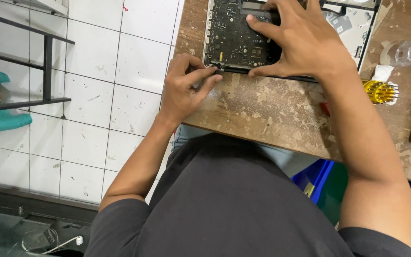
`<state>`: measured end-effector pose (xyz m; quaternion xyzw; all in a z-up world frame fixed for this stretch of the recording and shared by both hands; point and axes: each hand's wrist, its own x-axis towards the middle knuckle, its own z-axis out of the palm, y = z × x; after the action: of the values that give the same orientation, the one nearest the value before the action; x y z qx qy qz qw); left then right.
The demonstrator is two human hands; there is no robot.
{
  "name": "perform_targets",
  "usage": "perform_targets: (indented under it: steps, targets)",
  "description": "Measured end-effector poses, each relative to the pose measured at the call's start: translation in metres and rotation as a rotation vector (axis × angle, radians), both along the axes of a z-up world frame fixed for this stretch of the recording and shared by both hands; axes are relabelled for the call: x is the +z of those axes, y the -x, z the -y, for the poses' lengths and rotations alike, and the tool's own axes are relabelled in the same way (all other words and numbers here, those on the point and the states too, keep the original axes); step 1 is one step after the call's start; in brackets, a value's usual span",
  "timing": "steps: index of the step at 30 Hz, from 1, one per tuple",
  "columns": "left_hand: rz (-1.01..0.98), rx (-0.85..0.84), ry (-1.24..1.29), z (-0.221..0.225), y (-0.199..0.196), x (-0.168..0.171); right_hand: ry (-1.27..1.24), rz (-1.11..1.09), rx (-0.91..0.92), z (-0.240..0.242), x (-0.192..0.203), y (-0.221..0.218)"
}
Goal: The person removes the motherboard from a disassembled laptop, lifts it out of the chassis, and then places it back into position. The hands manipulate the board and its connectors throughout the process.
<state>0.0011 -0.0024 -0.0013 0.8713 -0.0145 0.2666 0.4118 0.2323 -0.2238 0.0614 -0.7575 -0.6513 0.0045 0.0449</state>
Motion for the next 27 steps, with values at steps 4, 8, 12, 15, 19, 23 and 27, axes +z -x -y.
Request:
perform_targets:
  steps: [4, 8, 12, 15, 19, 23, 27]
  targets:
    - [-0.032, 0.065, 0.019, 0.003, -0.002, 0.005, 0.004, 0.050, -0.006, -0.002, 0.004, 0.003]
    - [-0.057, 0.179, 0.115, 0.002, -0.009, 0.000, -0.002, 0.042, 0.006, -0.002, 0.004, 0.002]
    - [-0.179, 0.271, 0.218, -0.012, -0.021, -0.002, 0.022, 0.018, 0.003, -0.003, 0.005, 0.000]
    - [-0.272, 0.209, 0.165, -0.023, -0.032, 0.008, 0.017, 0.036, 0.019, -0.003, 0.003, -0.002]
    - [-0.362, 0.268, 0.104, -0.018, -0.038, 0.001, 0.018, -0.002, 0.019, -0.003, -0.001, 0.000]
    - [-0.331, 0.260, 0.196, -0.016, -0.038, 0.003, 0.039, -0.001, 0.016, -0.002, -0.005, 0.000]
    - [-0.335, 0.226, 0.246, -0.020, -0.040, 0.003, 0.023, 0.057, 0.032, -0.003, -0.005, -0.003]
